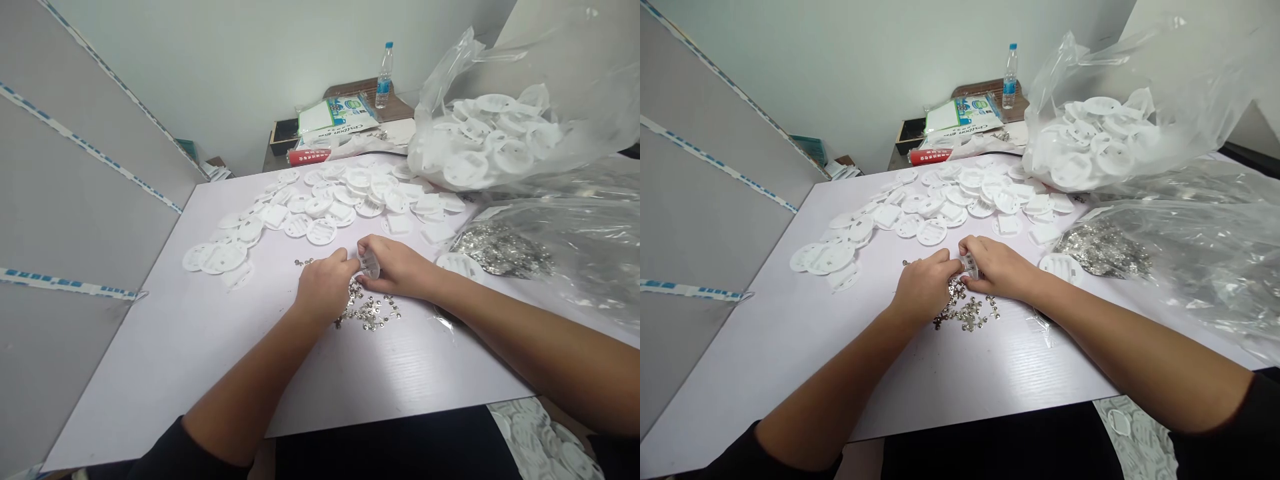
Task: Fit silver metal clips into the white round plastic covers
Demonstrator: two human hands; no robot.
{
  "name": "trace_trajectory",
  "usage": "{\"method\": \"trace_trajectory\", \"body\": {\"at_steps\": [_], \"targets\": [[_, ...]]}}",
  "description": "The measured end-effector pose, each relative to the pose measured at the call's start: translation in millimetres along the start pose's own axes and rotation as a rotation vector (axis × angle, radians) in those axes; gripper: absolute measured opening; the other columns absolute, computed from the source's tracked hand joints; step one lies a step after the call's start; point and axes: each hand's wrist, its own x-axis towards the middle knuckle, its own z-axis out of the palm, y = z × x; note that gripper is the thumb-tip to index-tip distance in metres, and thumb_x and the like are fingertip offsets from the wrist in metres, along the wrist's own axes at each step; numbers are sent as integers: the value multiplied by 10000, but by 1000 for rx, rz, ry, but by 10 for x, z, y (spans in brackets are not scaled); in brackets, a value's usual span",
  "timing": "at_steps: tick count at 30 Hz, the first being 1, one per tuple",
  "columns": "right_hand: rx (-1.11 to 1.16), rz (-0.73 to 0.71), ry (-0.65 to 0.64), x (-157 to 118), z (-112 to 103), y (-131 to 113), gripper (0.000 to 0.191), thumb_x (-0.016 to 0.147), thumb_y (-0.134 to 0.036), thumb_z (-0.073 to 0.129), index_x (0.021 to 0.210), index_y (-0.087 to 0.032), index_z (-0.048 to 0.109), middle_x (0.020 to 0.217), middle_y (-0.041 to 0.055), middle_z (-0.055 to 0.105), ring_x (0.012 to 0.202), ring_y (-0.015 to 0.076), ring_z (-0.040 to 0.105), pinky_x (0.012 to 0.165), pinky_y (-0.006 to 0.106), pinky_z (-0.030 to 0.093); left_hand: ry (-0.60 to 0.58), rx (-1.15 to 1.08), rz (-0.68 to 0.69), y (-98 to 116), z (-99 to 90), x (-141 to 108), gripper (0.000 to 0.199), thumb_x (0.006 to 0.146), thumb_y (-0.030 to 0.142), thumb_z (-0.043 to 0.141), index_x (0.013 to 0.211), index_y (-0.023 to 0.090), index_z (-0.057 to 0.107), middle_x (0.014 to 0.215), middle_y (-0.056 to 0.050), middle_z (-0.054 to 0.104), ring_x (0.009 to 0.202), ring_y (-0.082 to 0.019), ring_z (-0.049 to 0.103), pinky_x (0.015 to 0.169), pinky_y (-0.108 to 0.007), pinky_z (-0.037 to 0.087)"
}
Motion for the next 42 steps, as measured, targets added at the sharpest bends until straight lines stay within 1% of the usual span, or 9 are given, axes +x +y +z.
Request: {"method": "trace_trajectory", "body": {"at_steps": [4,7,11,16,19,22,27,34,42], "targets": [[3,35,-16,1,-7,9,369,816,-342,663,1068,-219,424,969,78,622,790,217,579,647,319,412,9,-17,16,-51,9,11,250,823,35,518,832,205,702,733,-16,522,510,-119,303,489,-299,191],[1,62,-21,-3,-17,8,397,825,-381,681,1084,-221,427,981,77,624,787,215,586,644,320,415,29,-72,72,-131,-9,-11,274,862,74,516,893,221,745,752,-21,551,563,-134,396,489,-291,221],[82,125,40,-18,-44,-29,485,807,-476,720,1098,-215,434,841,24,609,662,192,576,618,326,411,167,-315,96,-176,-61,-64,271,935,132,520,1042,213,755,853,-25,622,662,-123,517,571,-268,375],[513,362,189,-18,-67,-146,705,682,-694,798,1092,-222,473,647,-40,561,551,167,535,551,309,399,312,-733,22,-93,-100,-40,208,884,237,700,1087,225,745,924,-29,622,617,-88,465,603,-260,454],[840,377,92,5,-36,-199,736,722,-822,680,1095,-213,503,664,-1,601,592,173,563,576,325,448,356,-950,-5,-73,-85,-5,127,838,287,759,942,216,744,939,-36,630,623,-87,467,609,-268,458],[1002,293,-3,25,2,-199,701,819,-873,494,1064,-217,517,718,31,616,611,171,568,601,345,489,305,-1178,-37,-95,-62,3,238,809,400,795,848,185,702,829,-33,646,624,-104,528,606,-278,453],[741,160,86,17,12,-153,610,904,-811,442,792,-218,528,709,34,613,613,147,547,610,321,493,190,-1435,-161,-100,-79,-12,414,751,545,824,846,176,664,593,26,567,504,-85,496,500,-233,387],[656,177,77,-36,-12,-142,643,877,-811,490,652,-209,527,510,-7,541,467,113,473,475,275,367,145,-1514,-113,-63,-164,-22,415,720,525,853,729,164,648,557,30,539,480,-63,462,473,-211,387],[488,158,141,-59,-24,-231,590,918,-691,511,571,-213,510,462,-3,533,437,108,467,468,283,352,248,-1411,-102,-123,-89,-54,388,668,494,868,655,156,677,549,-6,602,488,-81,478,477,-228,396]]}}
